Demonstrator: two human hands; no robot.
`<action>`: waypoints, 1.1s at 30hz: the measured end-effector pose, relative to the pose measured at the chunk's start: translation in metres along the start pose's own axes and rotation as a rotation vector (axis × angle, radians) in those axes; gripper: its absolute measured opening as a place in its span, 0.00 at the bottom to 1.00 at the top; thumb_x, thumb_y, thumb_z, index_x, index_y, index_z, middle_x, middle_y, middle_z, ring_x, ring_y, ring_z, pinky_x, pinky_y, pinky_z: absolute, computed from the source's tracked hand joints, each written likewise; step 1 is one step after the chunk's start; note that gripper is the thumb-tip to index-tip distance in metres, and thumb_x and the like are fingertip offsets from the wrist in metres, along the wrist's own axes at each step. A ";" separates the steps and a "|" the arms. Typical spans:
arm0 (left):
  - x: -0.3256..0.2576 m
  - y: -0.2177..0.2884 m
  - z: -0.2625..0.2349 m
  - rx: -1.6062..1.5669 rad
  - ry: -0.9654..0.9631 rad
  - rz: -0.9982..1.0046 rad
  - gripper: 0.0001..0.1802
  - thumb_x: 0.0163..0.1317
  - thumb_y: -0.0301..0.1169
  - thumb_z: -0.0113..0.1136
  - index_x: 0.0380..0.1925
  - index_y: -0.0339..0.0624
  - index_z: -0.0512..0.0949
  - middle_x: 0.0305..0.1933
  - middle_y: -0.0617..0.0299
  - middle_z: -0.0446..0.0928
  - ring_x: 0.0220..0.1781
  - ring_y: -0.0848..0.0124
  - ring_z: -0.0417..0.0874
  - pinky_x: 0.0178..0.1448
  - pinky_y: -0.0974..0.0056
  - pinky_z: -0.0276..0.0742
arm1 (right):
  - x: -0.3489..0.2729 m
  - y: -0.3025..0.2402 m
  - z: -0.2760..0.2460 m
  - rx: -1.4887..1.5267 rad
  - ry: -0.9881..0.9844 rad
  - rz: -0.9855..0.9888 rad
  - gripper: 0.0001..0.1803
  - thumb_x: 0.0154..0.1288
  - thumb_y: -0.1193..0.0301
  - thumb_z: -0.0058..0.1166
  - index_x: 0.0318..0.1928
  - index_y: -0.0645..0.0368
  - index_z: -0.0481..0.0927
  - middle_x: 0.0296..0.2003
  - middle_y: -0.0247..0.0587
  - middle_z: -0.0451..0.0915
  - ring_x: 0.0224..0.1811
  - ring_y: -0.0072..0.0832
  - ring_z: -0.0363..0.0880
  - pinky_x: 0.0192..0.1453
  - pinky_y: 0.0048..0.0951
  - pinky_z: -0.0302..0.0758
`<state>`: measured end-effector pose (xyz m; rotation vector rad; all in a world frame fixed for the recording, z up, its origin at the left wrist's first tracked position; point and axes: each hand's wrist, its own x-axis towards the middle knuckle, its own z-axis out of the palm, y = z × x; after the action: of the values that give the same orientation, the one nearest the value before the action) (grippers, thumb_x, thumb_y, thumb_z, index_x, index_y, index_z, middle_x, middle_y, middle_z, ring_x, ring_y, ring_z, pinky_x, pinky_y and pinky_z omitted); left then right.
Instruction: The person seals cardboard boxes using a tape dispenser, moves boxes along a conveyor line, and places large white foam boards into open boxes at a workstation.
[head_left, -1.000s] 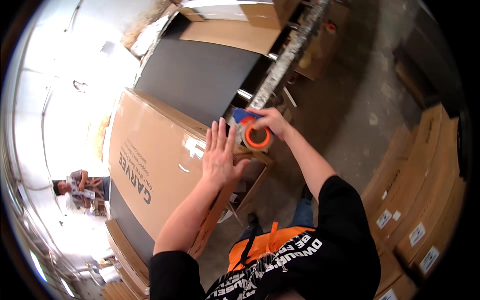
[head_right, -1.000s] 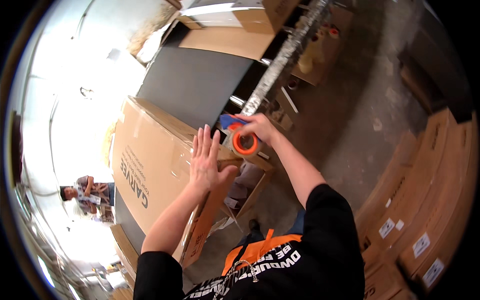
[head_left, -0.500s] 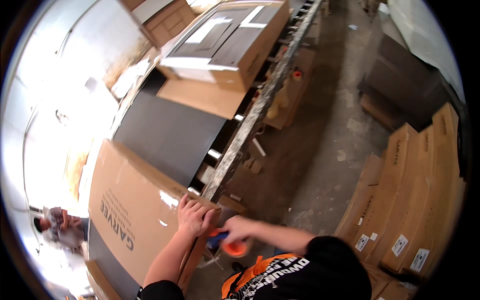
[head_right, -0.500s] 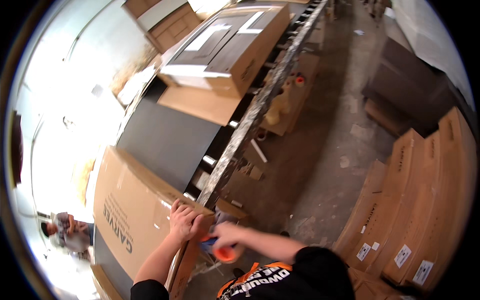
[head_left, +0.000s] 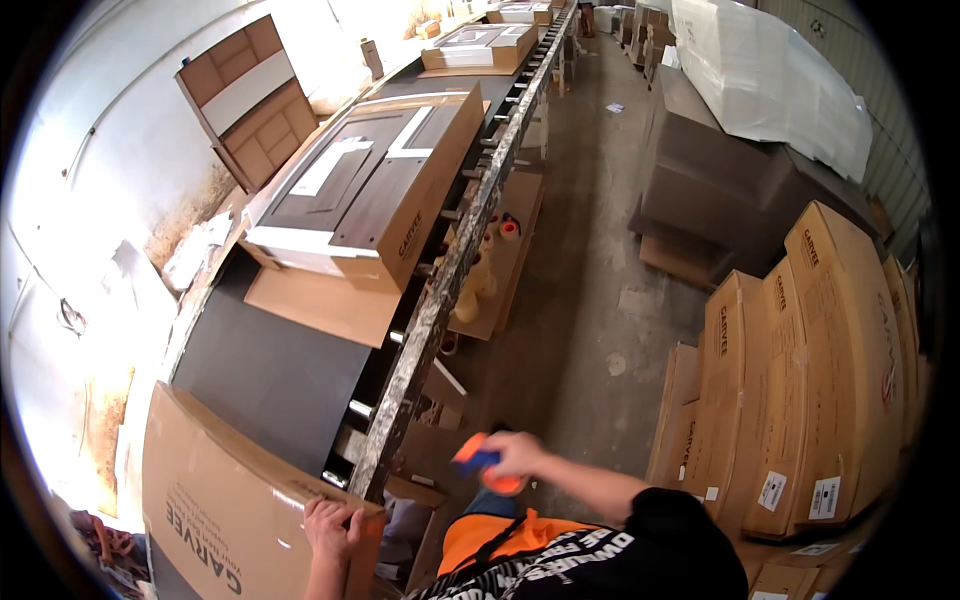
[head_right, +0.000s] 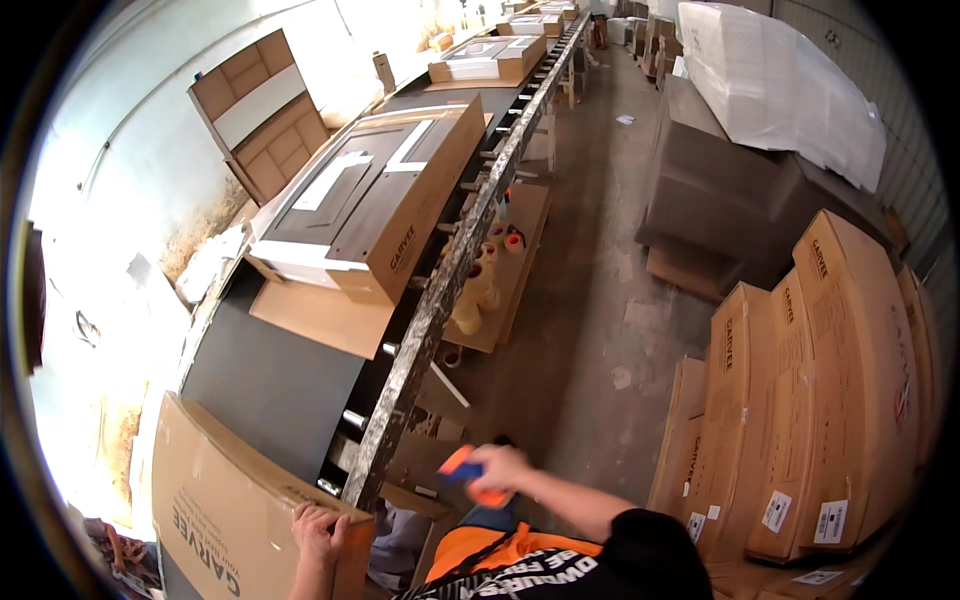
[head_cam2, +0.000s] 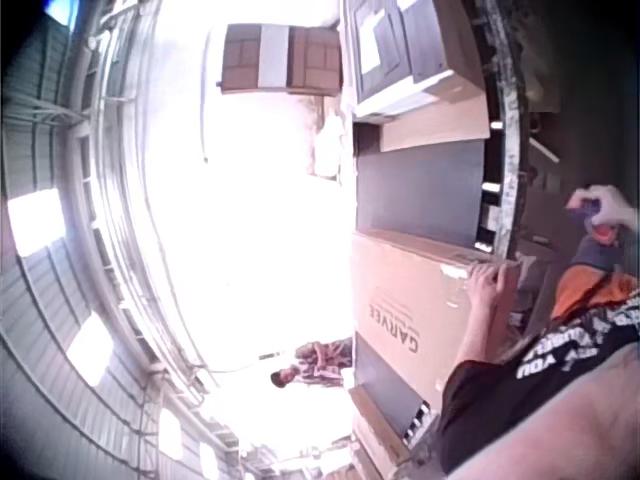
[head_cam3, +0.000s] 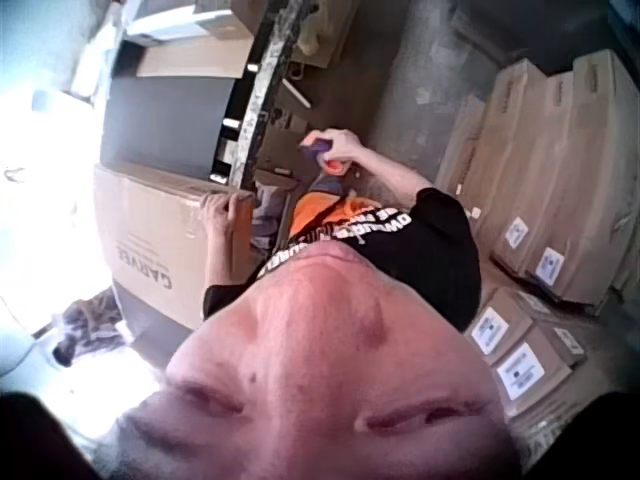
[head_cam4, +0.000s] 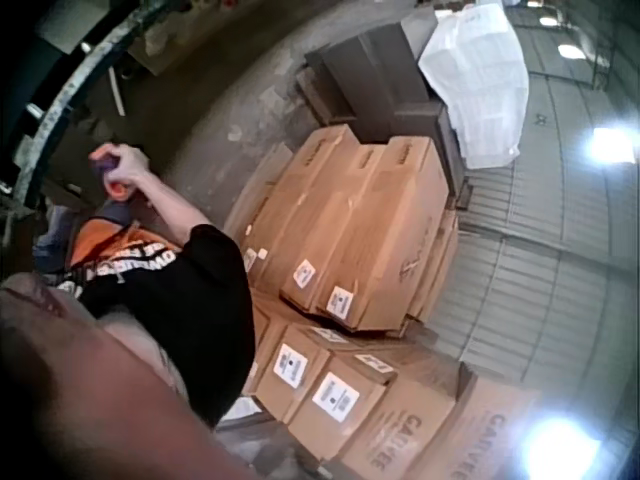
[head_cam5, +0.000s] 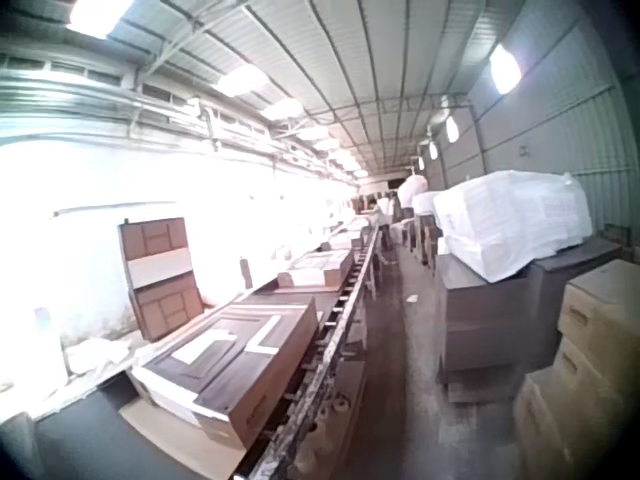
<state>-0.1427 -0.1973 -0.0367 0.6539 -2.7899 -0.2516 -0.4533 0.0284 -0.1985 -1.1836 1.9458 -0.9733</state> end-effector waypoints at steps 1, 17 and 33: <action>0.006 -0.001 -0.003 -0.008 0.001 0.007 0.10 0.53 0.39 0.66 0.23 0.46 0.84 0.25 0.61 0.81 0.35 0.64 0.82 0.59 0.55 0.68 | -0.003 0.018 -0.041 0.058 0.183 0.178 0.38 0.37 0.54 0.69 0.55 0.48 0.82 0.47 0.39 0.84 0.49 0.32 0.83 0.55 0.31 0.77; 0.437 0.276 0.188 -0.603 -0.271 0.973 0.35 0.50 0.37 0.71 0.59 0.47 0.71 0.63 0.50 0.70 0.45 0.56 0.83 0.48 0.58 0.81 | 0.051 0.036 -0.296 1.128 1.242 0.250 0.42 0.56 0.75 0.59 0.70 0.66 0.56 0.58 0.46 0.72 0.59 0.32 0.71 0.64 0.34 0.68; 0.866 0.316 0.283 -0.269 -0.044 0.318 0.12 0.56 0.35 0.65 0.37 0.47 0.76 0.40 0.57 0.78 0.41 0.53 0.79 0.45 0.50 0.78 | 0.281 0.182 -0.608 0.903 0.890 0.180 0.32 0.57 0.77 0.64 0.63 0.65 0.70 0.54 0.47 0.76 0.42 0.24 0.80 0.48 0.27 0.79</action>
<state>-1.1028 -0.2829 -0.0478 0.1412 -2.7752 -0.5664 -1.1358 -0.0146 -0.0835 -0.0232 1.7358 -2.1839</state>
